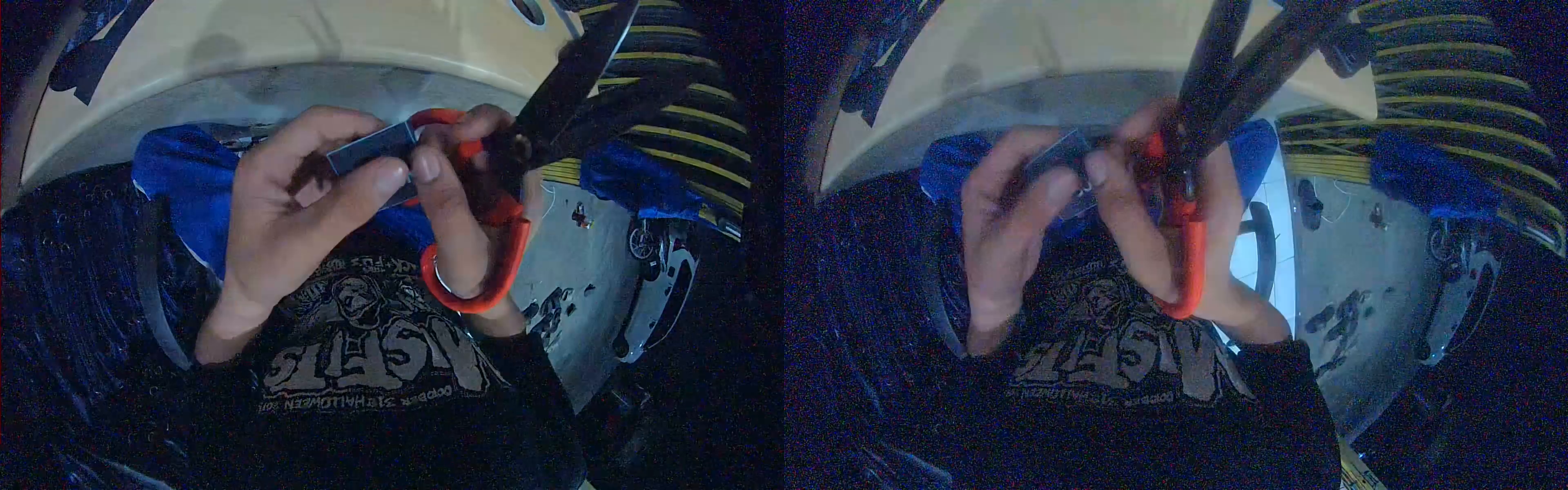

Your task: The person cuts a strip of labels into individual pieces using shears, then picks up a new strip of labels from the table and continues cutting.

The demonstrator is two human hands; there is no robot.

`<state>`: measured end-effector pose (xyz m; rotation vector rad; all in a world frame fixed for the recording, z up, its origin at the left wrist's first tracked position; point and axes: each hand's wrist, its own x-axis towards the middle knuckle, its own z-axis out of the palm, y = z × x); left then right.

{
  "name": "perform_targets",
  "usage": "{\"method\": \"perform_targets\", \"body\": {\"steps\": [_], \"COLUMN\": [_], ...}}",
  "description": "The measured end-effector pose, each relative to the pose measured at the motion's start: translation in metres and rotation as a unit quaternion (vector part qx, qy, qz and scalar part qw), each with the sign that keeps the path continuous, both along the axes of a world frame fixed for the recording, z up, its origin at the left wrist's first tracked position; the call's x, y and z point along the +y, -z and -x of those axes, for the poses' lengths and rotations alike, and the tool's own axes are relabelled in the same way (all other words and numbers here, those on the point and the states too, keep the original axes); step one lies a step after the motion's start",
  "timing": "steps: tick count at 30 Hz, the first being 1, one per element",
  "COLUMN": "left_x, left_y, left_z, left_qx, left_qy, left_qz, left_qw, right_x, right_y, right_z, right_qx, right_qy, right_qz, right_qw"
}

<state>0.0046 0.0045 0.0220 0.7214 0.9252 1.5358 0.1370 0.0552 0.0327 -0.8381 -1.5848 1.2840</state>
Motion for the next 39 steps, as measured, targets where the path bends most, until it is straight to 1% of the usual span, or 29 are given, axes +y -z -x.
{"method": "perform_targets", "body": {"steps": [1,2,4,5,6,7,8,9,10,12,14,16,17,19,21,23,26,28,30,31,33,36,39], "left_x": [-0.004,-0.006,-0.007,-0.007,-0.006,-0.006,-0.008,-0.009,-0.008,-0.007,-0.006,-0.006,-0.007,-0.006,-0.005,-0.003,0.000,0.000,0.000,-0.001,-0.003,-0.004,-0.005], "left_y": [0.005,0.008,0.007,0.007,0.004,0.001,-0.003,-0.006,-0.009,-0.013,-0.012,-0.010,-0.010,-0.010,-0.012,-0.008,-0.005,-0.006,-0.009,-0.007,-0.003,-0.002,-0.002], "left_z": [0.003,0.004,0.006,0.006,0.005,0.006,0.007,0.008,0.010,0.010,0.009,0.010,0.010,0.011,0.012,0.013,0.017,0.018,0.015,0.016,0.017,0.021,0.019], "left_qx": [0.021,0.041,0.062,0.052,0.041,0.041,0.049,0.057,0.057,0.116,0.100,0.082,0.084,0.087,0.111,0.107,0.112,0.122,0.171,0.171,0.212,0.188,0.198], "left_qy": [-0.036,-0.071,-0.092,-0.113,-0.133,-0.134,-0.113,-0.090,-0.091,-0.082,-0.076,-0.070,-0.078,-0.087,-0.064,-0.066,-0.080,-0.092,-0.097,-0.097,-0.118,-0.104,-0.111], "left_qz": [-0.004,-0.006,-0.008,-0.006,-0.004,-0.007,0.006,0.020,0.021,0.055,0.062,0.066,0.056,0.046,0.076,0.063,0.046,0.043,0.056,0.057,0.008,0.025,0.032], "left_qw": [0.999,0.997,0.994,0.992,0.990,0.990,0.992,0.994,0.994,0.988,0.990,0.992,0.992,0.991,0.989,0.990,0.989,0.987,0.979,0.979,0.970,0.976,0.973], "right_x": [-0.009,-0.014,-0.019,-0.023,-0.026,-0.027,-0.029,-0.032,-0.032,-0.032,-0.030,-0.031,-0.034,-0.033,-0.031,-0.031,-0.030,-0.030,-0.030,-0.031,-0.033,-0.034,-0.034], "right_y": [0.001,0.002,0.001,-0.007,-0.005,0.000,0.003,0.003,0.003,0.003,0.003,0.001,0.004,0.004,0.002,0.000,-0.003,-0.001,-0.001,-0.002,-0.002,0.001,0.002], "right_z": [0.007,0.008,0.005,0.003,0.001,-0.002,-0.005,-0.008,-0.011,-0.015,-0.017,-0.018,-0.016,-0.018,-0.019,-0.019,-0.019,-0.020,-0.021,-0.020,-0.017,-0.016,-0.018], "right_qx": [0.022,0.022,-0.021,-0.072,-0.073,-0.082,-0.091,-0.123,-0.123,-0.158,-0.149,-0.200,-0.182,-0.192,-0.201,-0.175,-0.174,-0.172,-0.169,-0.177,-0.186,-0.188,-0.205], "right_qy": [0.008,0.008,-0.038,-0.039,-0.040,-0.067,-0.094,-0.101,-0.101,-0.150,-0.152,-0.178,-0.168,-0.170,-0.174,-0.179,-0.181,-0.184,-0.186,-0.184,-0.183,-0.179,-0.178], "right_qz": [0.031,0.031,0.037,0.079,0.079,0.088,0.098,0.115,0.116,0.100,0.095,0.104,0.093,0.094,0.093,0.183,0.211,0.204,0.196,0.197,0.198,0.172,0.152], "right_qw": [0.999,0.999,0.998,0.993,0.993,0.990,0.987,0.981,0.980,0.971,0.973,0.958,0.964,0.962,0.960,0.951,0.944,0.946,0.948,0.946,0.945,0.950,0.951]}}
